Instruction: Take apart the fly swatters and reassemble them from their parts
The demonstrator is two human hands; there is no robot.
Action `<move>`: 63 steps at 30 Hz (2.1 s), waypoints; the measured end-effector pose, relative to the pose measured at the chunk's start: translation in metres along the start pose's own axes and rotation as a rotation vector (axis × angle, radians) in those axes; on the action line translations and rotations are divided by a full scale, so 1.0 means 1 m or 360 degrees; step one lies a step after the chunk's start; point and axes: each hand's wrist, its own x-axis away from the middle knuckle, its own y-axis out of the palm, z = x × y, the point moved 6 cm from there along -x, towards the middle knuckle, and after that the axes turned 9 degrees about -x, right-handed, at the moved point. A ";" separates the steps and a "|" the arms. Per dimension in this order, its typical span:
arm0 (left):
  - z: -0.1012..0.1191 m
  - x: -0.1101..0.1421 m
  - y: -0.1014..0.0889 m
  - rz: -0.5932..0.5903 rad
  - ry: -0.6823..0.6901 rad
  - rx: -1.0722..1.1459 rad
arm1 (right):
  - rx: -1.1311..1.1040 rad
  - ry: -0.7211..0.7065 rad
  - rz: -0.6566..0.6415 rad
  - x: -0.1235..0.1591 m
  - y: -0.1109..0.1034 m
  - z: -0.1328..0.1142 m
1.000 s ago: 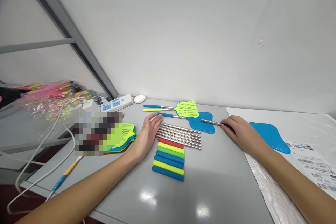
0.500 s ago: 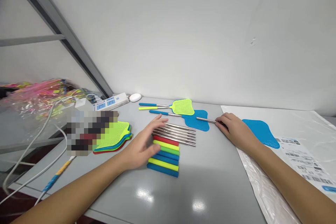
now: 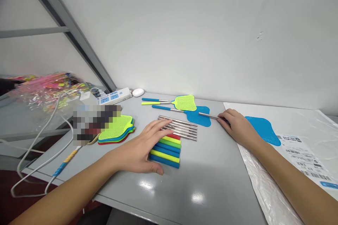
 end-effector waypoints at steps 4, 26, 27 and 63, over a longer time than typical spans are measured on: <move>-0.003 0.001 -0.006 0.0121 -0.0003 0.0034 | 0.0153 -0.0086 0.0364 0.005 -0.013 -0.003; 0.104 0.025 -0.028 0.0206 -0.0248 -0.0017 | 0.0341 -0.0879 0.0226 0.068 -0.076 -0.233; 0.102 0.033 -0.031 0.0216 -0.0312 -0.0127 | 0.0402 -0.0761 0.0390 0.074 -0.088 -0.232; 0.145 0.124 0.009 0.0259 -0.0014 -0.0776 | -0.0220 -0.0785 0.0586 0.187 -0.052 -0.249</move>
